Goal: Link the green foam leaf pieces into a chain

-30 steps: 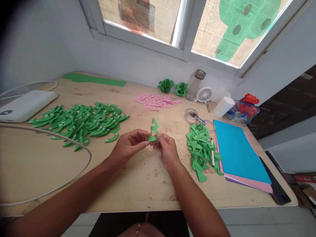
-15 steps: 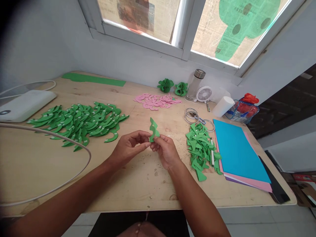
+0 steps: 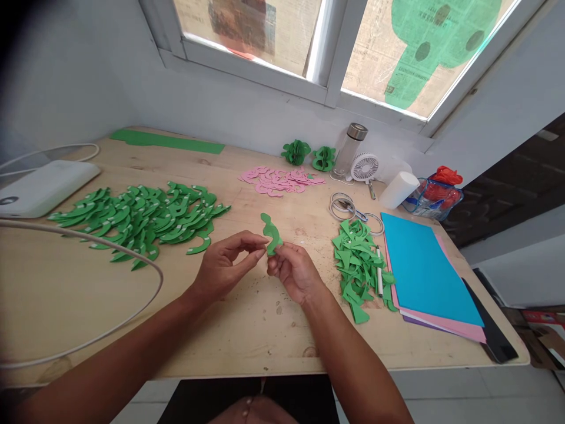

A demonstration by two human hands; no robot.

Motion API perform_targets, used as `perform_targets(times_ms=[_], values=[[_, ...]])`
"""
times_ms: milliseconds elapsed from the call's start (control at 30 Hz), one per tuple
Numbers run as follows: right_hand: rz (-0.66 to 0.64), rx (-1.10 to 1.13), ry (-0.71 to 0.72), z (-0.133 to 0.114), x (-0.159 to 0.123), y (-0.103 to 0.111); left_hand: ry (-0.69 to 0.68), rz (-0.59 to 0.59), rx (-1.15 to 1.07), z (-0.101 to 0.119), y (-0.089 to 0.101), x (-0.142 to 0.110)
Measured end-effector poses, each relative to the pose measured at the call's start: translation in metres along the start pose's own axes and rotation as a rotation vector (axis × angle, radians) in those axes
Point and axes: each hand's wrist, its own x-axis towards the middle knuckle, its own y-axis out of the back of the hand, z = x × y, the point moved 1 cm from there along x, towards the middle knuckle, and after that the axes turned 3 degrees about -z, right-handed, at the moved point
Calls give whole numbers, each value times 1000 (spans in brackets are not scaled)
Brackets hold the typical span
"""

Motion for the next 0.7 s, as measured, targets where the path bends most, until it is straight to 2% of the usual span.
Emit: perform_targets(times_ms=[200,700], values=[[-38,-12,-41,-2,-2,-3,-86,-42,103,3,0,0],[-73,-27,-72,-4,-5,-4,-107,-44,102,6,0,-1]])
